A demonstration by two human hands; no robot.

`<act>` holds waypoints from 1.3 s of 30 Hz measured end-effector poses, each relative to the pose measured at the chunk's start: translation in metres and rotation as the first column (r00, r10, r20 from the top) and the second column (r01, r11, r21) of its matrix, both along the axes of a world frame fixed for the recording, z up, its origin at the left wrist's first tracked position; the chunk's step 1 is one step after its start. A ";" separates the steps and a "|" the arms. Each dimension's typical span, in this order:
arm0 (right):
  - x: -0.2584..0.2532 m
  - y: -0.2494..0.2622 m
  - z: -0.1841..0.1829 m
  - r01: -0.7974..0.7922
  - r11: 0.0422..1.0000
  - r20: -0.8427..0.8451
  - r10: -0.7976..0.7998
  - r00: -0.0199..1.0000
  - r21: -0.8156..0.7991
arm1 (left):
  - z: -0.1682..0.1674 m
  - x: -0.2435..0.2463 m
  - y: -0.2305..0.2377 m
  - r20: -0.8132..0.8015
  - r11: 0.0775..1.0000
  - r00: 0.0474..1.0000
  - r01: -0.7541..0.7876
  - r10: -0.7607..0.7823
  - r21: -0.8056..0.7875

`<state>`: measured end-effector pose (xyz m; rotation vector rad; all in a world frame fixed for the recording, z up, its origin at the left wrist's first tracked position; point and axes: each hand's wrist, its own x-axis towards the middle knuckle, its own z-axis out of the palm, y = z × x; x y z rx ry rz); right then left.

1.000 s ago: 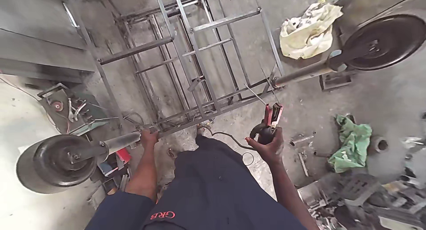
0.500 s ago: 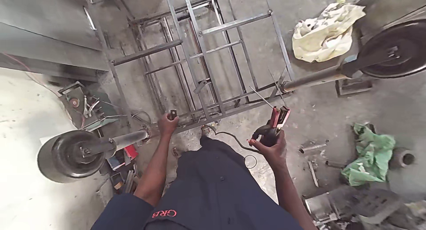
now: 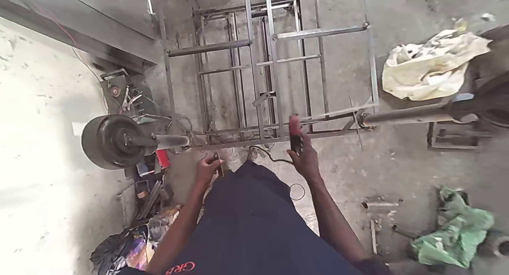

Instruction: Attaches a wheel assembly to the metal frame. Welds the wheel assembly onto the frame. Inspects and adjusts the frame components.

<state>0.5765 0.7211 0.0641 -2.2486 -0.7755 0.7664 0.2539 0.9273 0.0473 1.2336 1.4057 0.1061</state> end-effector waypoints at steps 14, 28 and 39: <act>-0.019 0.107 -0.135 -0.404 0.807 0.283 0.546 0.788 -0.431 | 0.067 -0.037 -0.002 0.168 0.957 0.944 -0.289 0.283 0.011; -0.017 0.103 -0.150 -0.495 0.756 0.092 0.582 0.808 -0.429 | 0.068 -0.016 0.001 0.255 0.941 0.906 -0.327 0.338 -0.086; -0.022 0.101 -0.158 -0.499 0.787 0.082 0.560 0.824 -0.364 | 0.068 0.013 0.001 0.263 0.958 0.921 -0.276 0.287 -0.080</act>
